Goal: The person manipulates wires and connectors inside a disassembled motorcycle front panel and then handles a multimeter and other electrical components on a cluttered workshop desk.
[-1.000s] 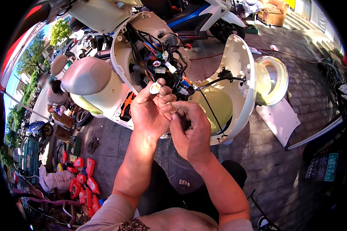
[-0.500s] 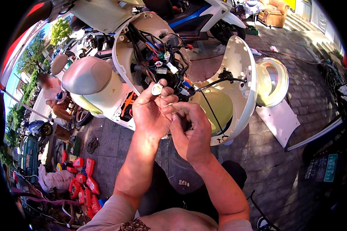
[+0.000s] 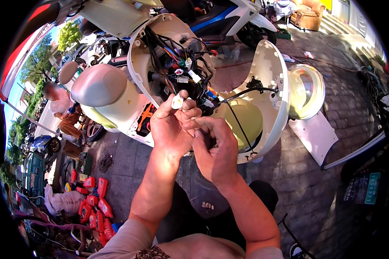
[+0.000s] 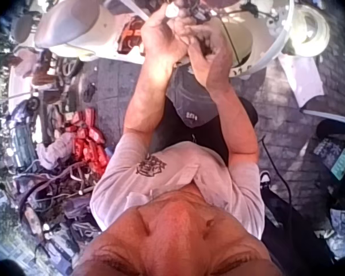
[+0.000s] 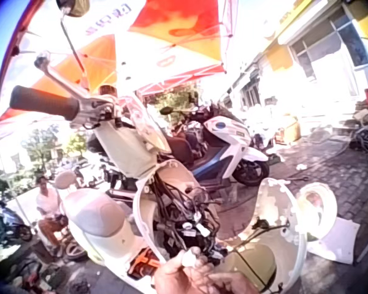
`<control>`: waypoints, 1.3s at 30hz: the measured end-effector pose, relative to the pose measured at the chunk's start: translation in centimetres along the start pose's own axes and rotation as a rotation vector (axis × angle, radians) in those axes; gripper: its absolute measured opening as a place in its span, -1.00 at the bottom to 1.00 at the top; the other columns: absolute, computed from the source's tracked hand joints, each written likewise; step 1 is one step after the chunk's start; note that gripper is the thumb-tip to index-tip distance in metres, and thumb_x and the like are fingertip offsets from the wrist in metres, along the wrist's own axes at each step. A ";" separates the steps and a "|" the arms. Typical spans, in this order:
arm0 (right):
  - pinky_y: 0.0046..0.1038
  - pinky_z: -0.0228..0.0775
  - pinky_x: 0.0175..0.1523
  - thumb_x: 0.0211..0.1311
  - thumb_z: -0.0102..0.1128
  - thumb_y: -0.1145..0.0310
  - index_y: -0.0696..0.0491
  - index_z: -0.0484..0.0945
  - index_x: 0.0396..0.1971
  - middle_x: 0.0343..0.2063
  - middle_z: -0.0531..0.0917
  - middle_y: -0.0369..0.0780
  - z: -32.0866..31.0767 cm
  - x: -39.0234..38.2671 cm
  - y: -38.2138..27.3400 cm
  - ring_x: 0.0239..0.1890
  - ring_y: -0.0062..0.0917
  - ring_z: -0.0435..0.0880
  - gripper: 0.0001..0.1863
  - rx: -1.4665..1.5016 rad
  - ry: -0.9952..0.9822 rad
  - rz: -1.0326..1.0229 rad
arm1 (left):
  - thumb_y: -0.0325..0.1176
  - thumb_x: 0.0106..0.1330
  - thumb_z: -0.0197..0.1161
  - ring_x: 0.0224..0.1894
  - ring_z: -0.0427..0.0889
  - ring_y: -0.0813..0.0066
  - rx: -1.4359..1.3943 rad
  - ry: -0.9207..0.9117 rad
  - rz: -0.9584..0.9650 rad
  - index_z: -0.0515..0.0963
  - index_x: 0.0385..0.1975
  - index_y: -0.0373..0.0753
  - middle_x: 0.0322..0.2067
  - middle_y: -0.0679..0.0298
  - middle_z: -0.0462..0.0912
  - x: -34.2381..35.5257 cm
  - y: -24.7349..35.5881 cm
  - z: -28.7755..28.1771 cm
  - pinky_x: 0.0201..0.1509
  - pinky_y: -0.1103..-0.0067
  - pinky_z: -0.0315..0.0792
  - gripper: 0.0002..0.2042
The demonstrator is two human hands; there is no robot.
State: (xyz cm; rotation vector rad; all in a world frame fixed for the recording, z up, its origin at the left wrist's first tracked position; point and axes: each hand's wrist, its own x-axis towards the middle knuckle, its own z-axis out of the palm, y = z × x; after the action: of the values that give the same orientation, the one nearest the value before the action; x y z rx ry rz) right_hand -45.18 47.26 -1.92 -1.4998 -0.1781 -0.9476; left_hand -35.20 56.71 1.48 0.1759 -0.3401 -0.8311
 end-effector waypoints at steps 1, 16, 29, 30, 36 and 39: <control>-0.69 0.30 -0.36 0.37 0.16 0.78 0.16 0.49 0.02 -0.15 0.78 -0.25 0.1 0.0 0.1 -0.32 -0.81 0.58 -0.70 0.005 0.007 -0.013 | -0.16 0.63 0.09 -0.31 0.58 0.45 0.014 -0.003 0.003 0.57 0.01 -0.26 -0.31 0.24 0.66 0.0 0.1 -0.1 -0.36 0.61 0.45 -0.71; -0.68 0.26 -0.33 0.35 0.14 0.79 0.16 0.52 0.05 -0.27 0.63 -0.34 -0.4 -1.0 -0.5 -0.41 -0.81 0.43 -0.66 -0.075 -0.028 0.093 | -0.16 0.59 0.13 -0.25 0.58 0.38 0.141 0.108 0.088 0.55 0.09 -0.22 -0.16 0.18 0.64 -0.2 -0.2 -0.3 -0.40 0.60 0.44 -0.70; -0.48 0.40 -0.38 0.24 0.35 0.59 0.07 0.64 -0.05 -0.43 0.57 -0.26 -4.8 -6.3 1.2 -0.51 -0.57 0.55 -0.72 -0.286 -0.297 0.201 | -0.11 0.56 0.17 -0.07 0.68 0.34 0.448 0.077 0.057 0.35 0.45 -0.33 0.07 0.07 0.66 -5.1 -0.1 -2.3 -0.15 0.48 0.57 -0.41; -0.42 0.45 -0.36 0.24 0.35 0.55 0.05 0.65 -0.06 -0.41 0.59 -0.23 -5.3 -7.1 1.6 -0.48 -0.49 0.61 -0.73 -0.319 -0.371 0.188 | -0.10 0.56 0.19 -0.11 0.71 0.39 0.519 0.058 0.013 0.39 0.40 -0.37 0.03 0.07 0.69 -6.4 0.2 -2.9 -0.15 0.57 0.55 -0.44; -0.08 0.63 -0.12 0.36 0.25 0.25 0.05 0.63 -0.03 -0.27 0.74 -0.09 -7.5 -14.2 8.0 -0.23 -0.09 0.79 -0.72 -0.647 -0.994 0.277 | -0.08 0.46 0.33 -0.36 0.59 0.55 0.716 0.285 -0.361 0.61 -0.06 -0.29 -0.33 0.27 0.66 -14.8 2.9 -10.9 -0.28 0.65 0.41 -0.64; 0.01 0.62 -0.08 0.34 0.22 0.26 0.05 0.61 0.11 -0.23 0.77 -0.04 -7.7 -18.1 12.0 -0.16 -0.03 0.79 -0.62 -0.806 -1.299 0.319 | -0.15 0.40 0.39 -0.40 0.58 0.47 0.874 0.509 -0.346 0.59 -0.21 -0.25 -0.37 0.26 0.63 -18.4 3.9 -13.9 -0.27 0.59 0.42 -0.73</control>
State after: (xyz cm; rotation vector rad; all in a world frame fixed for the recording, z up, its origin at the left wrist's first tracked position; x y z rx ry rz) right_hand -52.82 45.65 -23.53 -2.6138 -0.4942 0.4185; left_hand -38.94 73.36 -14.55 1.2675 -0.1704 -0.8970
